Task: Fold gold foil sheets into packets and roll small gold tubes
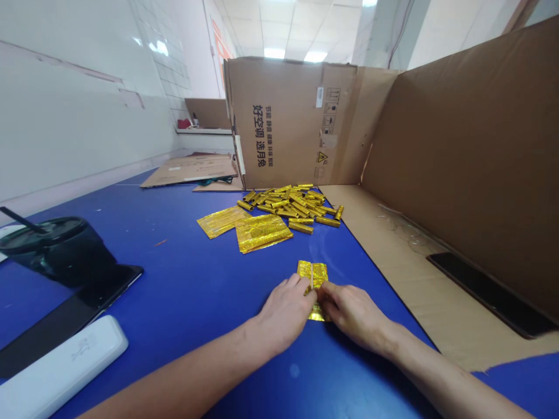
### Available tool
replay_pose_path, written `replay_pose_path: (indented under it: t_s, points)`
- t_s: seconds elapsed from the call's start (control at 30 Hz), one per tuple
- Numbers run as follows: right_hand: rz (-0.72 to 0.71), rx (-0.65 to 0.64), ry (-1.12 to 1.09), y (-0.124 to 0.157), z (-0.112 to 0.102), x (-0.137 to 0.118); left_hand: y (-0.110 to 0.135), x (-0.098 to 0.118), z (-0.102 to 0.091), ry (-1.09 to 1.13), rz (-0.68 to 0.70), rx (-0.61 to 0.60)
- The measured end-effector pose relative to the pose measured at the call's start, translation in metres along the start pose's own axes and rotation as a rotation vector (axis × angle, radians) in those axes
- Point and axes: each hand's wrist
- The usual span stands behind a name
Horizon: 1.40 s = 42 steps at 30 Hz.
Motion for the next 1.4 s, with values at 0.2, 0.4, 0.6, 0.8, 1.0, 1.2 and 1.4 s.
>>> replay_pose_path:
  t_s: [0.2,0.4,0.6,0.8,1.0,1.2,1.4]
  points:
    - [0.019,-0.003,-0.017,0.0,-0.001,-0.001,0.0,-0.001,0.002,-0.003,0.009,0.003]
    - [0.019,0.002,-0.035,-0.001,-0.001,0.0,-0.001,-0.002,0.002,0.007,0.02,-0.005]
    - [0.039,0.008,0.008,-0.002,-0.001,-0.002,0.0,-0.002,0.002,0.021,0.023,0.005]
    - [0.06,0.0,0.005,-0.003,0.0,-0.002,0.002,0.002,0.0,0.086,0.022,0.059]
    - [0.081,0.031,0.152,0.0,-0.006,-0.003,0.003,0.002,0.003,0.075,0.028,0.07]
    - [-0.039,0.032,0.231,0.0,-0.001,0.007,0.002,0.003,0.004,0.06,0.027,0.06]
    - [-0.056,-0.044,0.214,-0.002,0.001,0.007,0.002,0.003,0.004,0.028,0.035,0.062]
Point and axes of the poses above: each hand's wrist, its own y-axis away from the middle knuckle, its own z-axis out of the palm, x = y × z, and after that the axes turned 12 degrees about -z, right-handed
